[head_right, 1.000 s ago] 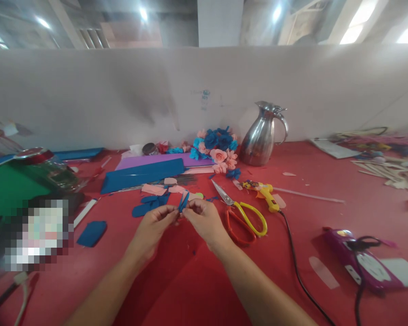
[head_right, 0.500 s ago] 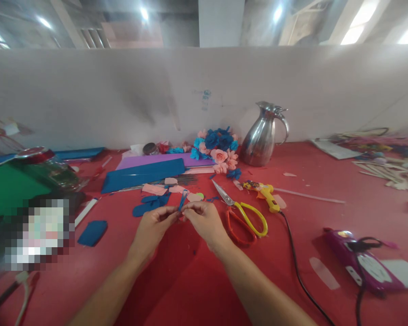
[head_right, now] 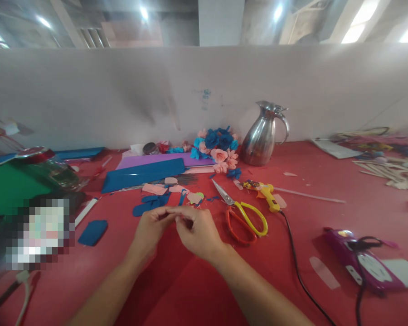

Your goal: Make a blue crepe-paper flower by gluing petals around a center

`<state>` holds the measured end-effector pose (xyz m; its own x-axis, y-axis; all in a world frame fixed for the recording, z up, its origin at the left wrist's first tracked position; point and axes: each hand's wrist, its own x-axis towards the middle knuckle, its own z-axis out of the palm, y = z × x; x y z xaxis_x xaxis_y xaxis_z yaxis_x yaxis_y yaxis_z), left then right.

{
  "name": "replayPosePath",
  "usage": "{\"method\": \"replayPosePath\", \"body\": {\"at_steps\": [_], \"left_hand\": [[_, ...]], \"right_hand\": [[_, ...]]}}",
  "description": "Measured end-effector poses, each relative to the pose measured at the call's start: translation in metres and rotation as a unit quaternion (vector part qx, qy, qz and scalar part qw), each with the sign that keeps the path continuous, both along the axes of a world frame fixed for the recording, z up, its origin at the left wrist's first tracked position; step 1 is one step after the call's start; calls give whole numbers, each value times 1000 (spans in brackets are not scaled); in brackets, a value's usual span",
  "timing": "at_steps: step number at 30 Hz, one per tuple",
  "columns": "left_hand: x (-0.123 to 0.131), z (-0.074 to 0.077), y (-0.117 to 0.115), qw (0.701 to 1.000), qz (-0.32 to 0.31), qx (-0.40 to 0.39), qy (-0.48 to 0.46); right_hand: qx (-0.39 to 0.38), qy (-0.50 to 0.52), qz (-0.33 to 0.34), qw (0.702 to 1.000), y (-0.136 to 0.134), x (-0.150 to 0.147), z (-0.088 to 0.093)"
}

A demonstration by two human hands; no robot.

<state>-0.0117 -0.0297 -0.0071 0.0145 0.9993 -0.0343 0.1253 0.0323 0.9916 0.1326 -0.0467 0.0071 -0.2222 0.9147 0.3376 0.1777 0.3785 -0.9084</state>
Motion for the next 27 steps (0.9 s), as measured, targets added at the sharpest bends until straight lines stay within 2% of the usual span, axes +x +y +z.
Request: {"method": "replayPosePath", "body": {"at_steps": [2, 4, 6, 7, 8, 11, 13, 18, 24, 27], "left_hand": [[1, 0, 0, 1000, 10, -13, -17], [1, 1, -1, 999, 27, -30, -27], [1, 2, -1, 997, 36, -46, -42], [1, 3, -1, 997, 35, -51, -50], [1, 3, -1, 997, 31, -53, -55], [0, 2, -1, 997, 10, -46, -54], [-1, 0, 0, 998, -2, -39, -49], [-2, -4, 1, 1000, -10, -12, -24], [0, 1, -3, 993, 19, 60, 99], [2, 2, -5, 992, 23, 65, 107]], "right_hand": [[39, 24, -47, 998, 0, 4, 5], [62, 28, -143, 987, 5, 10, 5], [56, 2, -221, 974, 13, 14, 2], [38, -9, -230, 973, 16, 15, -1], [10, -9, -213, 977, 19, 15, -3], [-92, 50, -96, 990, 23, 9, -11], [-117, 84, -55, 988, 22, 4, -14], [-106, 93, -59, 988, 20, 0, -13], [-102, 67, -98, 988, 18, 0, -13], [-99, 58, -101, 988, 17, -1, -14]]}}
